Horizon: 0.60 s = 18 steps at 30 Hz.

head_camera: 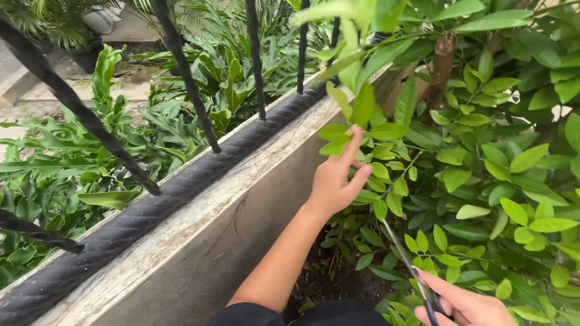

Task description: Using scissors to prune a small leafy plant in an outdoor backyard setting.

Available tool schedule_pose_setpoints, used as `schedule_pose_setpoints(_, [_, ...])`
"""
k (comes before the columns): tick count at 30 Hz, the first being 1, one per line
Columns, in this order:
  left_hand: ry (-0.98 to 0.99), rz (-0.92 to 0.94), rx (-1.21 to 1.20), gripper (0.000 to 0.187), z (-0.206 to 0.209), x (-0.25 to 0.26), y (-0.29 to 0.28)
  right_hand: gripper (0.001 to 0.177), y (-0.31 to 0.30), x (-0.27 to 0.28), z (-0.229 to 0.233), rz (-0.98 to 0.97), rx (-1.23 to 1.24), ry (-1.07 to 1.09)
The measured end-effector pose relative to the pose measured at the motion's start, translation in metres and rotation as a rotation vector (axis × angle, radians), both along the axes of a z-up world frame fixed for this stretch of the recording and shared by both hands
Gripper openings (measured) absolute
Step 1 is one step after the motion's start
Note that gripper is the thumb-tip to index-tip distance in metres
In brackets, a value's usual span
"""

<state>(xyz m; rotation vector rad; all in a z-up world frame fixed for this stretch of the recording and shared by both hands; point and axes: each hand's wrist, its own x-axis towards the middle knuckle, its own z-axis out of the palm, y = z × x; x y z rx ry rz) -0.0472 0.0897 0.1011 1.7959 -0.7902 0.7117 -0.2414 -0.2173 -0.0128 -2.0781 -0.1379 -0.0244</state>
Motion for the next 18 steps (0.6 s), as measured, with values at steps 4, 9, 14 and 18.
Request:
schedule_pose_setpoints(4, [0.078,-0.039,-0.037,0.074,-0.034,-0.012,0.004,0.077,0.026,0.003,0.024,-0.013,0.084,0.11])
schedule_pose_setpoints(9, [0.267,-0.186,-0.081,0.079,-0.062,-0.022,0.004,0.076,0.023,0.013,0.002,0.017,0.057,0.13])
schedule_pose_setpoints(14, [-0.067,0.002,-0.016,0.086,-0.063,-0.018,0.013,0.072,0.059,0.028,0.03,0.076,0.183,-0.029])
schedule_pose_setpoints(18, [-0.046,0.128,0.031,0.087,-0.056,-0.017,0.026,0.069,0.069,0.04,0.02,0.163,0.21,-0.053])
